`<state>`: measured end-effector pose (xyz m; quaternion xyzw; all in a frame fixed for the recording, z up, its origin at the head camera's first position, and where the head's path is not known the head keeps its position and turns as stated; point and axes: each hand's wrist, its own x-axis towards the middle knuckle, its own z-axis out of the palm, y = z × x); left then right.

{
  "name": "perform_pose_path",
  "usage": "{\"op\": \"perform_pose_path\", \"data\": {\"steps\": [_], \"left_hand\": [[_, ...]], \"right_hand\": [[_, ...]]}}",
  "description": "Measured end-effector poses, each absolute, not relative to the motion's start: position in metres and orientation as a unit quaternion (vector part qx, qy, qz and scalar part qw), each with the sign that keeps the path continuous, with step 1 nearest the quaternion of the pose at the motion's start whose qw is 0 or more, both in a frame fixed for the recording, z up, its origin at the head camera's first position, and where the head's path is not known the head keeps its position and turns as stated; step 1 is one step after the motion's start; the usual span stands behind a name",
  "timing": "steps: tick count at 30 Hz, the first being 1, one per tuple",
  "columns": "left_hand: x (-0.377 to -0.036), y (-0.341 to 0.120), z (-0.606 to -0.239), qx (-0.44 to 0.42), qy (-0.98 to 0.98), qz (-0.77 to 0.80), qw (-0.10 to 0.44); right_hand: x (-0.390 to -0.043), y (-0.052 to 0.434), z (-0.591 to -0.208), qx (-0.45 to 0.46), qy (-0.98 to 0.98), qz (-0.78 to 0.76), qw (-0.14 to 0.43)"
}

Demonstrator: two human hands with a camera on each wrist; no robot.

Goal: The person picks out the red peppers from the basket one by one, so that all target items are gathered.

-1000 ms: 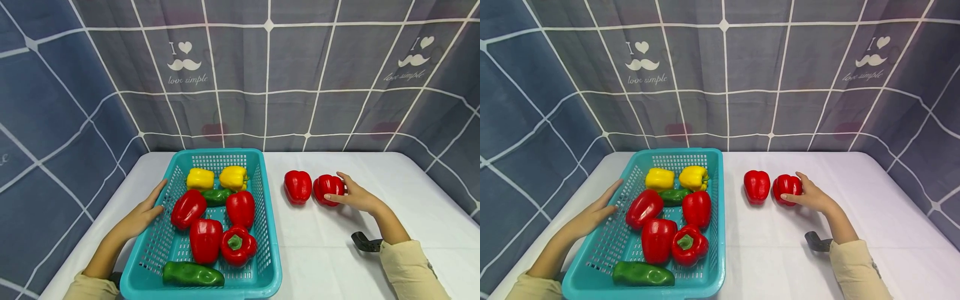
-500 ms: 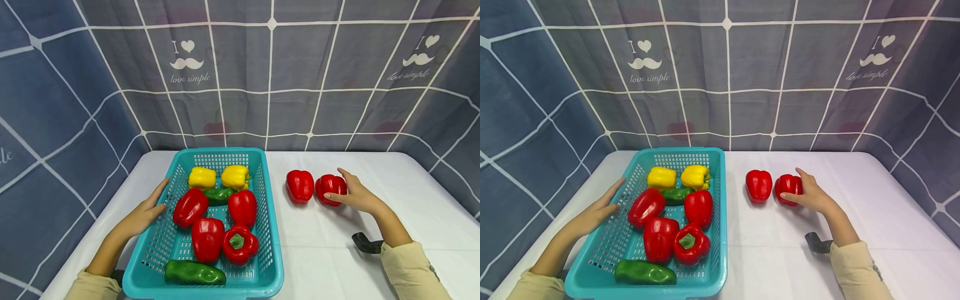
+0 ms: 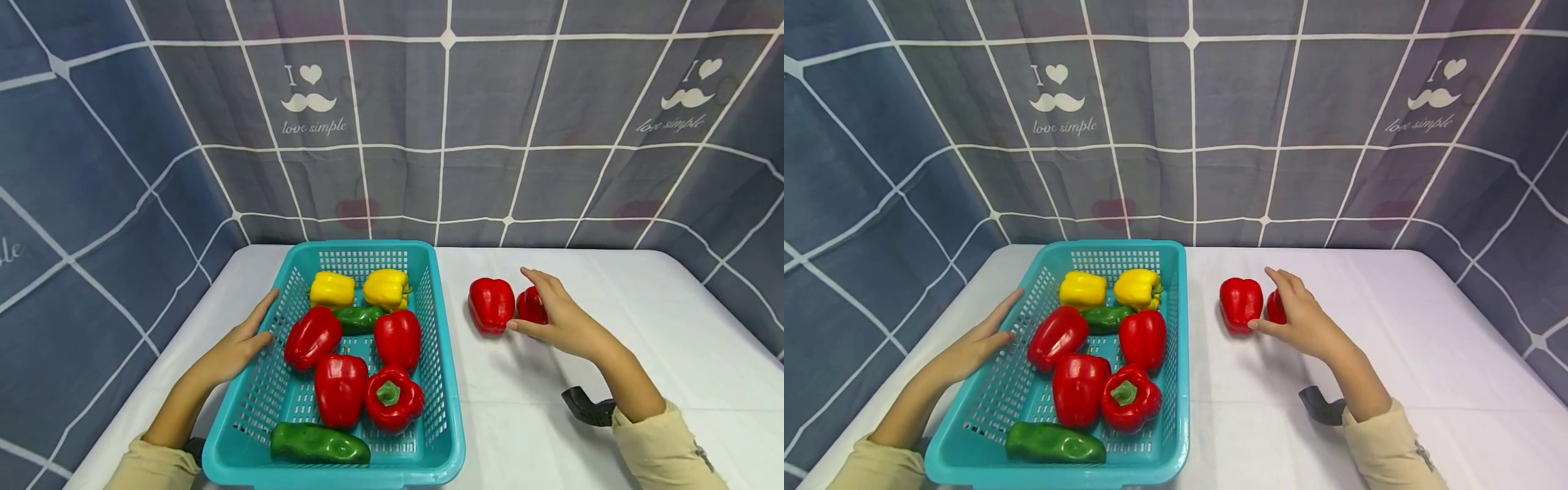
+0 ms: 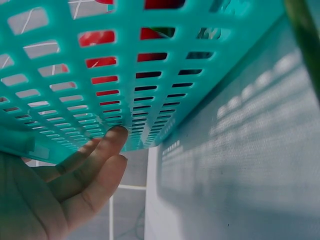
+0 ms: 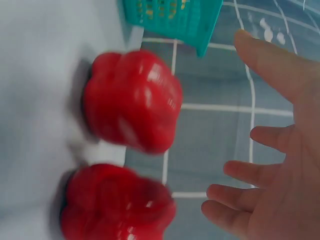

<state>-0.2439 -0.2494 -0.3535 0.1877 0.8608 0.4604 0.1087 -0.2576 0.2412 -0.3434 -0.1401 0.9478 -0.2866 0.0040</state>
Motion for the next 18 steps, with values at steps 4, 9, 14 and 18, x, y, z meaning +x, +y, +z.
{"op": "perform_pose_path", "data": {"steps": [4,9,14,18], "left_hand": [[-0.244,-0.25,-0.354,0.186,0.858,0.465,0.111],[-0.245,-0.25,-0.354,0.184,0.857,0.468,0.116],[-0.245,-0.25,-0.353,0.182,0.857,0.468,0.116],[-0.244,-0.25,-0.353,0.18,0.857,0.468,0.117]], "right_hand": [[-0.253,0.226,-0.34,-0.164,0.947,-0.277,-0.011],[-0.244,0.206,-0.334,-0.202,0.937,-0.282,-0.031],[-0.235,0.187,-0.329,-0.253,0.918,-0.3,-0.049],[-0.23,0.175,-0.328,-0.292,0.902,-0.314,-0.047]]}}
